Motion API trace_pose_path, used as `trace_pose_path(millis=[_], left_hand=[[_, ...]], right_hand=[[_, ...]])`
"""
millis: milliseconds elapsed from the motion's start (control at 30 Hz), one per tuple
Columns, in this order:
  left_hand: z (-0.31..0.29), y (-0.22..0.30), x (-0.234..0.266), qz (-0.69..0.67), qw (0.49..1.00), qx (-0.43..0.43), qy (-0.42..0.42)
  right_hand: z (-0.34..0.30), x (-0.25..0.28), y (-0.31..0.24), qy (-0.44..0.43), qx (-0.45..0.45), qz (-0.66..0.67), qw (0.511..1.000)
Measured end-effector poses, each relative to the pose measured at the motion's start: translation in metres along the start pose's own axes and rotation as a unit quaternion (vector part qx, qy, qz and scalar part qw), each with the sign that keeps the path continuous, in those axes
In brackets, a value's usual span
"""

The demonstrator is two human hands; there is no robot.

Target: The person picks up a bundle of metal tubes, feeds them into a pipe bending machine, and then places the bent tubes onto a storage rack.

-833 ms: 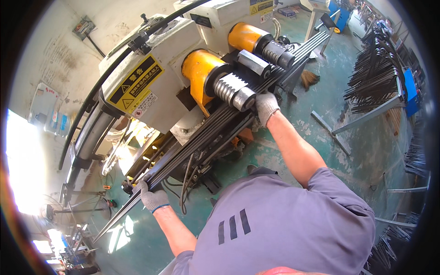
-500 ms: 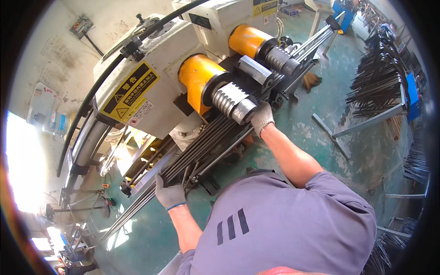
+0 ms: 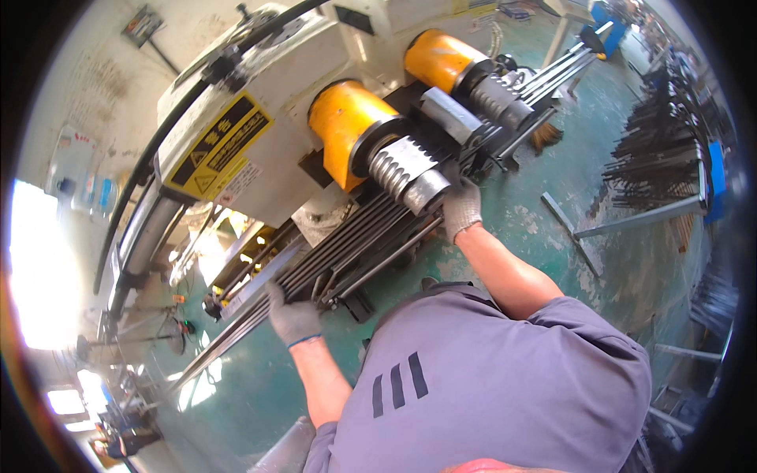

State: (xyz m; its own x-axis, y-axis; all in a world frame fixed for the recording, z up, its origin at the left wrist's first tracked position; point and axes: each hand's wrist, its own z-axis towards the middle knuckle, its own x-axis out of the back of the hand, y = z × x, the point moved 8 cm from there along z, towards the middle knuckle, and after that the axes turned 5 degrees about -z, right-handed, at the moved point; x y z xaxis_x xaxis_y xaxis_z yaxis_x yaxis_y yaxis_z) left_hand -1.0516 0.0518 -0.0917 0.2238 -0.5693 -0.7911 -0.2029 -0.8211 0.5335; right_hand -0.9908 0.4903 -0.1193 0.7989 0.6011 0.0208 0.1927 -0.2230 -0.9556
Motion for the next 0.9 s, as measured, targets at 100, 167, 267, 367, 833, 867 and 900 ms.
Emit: trace_pose_path(millis=[100,167,267,367,833,867,900], left_hand=[[0.008,-0.013,0.015,-0.032,0.999,-0.014,0.037],[0.002,0.015,0.015,-0.053,0.997,-0.048,-0.006],[0.0,0.078,0.069,-0.053,0.982,-0.137,0.118],[-0.006,0.084,0.069,-0.002,0.978,-0.147,0.147],[-0.016,0.0,0.006,-0.091,0.995,-0.024,0.032],[-0.018,0.004,0.011,-0.102,0.994,-0.023,0.026],[-0.022,0.009,0.016,-0.112,0.993,-0.021,0.018]], right_hand=[[-0.018,0.012,0.007,0.002,-0.037,0.022,0.999],[-0.036,0.025,0.005,0.006,-0.078,0.02,0.997],[-0.042,0.045,0.029,-0.003,-0.132,0.061,0.989],[-0.002,0.088,0.113,-0.015,-0.116,-0.003,0.993],[0.002,0.032,0.139,-0.132,-0.121,-0.023,0.984],[0.005,0.029,0.148,-0.143,-0.128,-0.039,0.981],[0.007,0.029,0.157,-0.164,-0.124,-0.073,0.976]])
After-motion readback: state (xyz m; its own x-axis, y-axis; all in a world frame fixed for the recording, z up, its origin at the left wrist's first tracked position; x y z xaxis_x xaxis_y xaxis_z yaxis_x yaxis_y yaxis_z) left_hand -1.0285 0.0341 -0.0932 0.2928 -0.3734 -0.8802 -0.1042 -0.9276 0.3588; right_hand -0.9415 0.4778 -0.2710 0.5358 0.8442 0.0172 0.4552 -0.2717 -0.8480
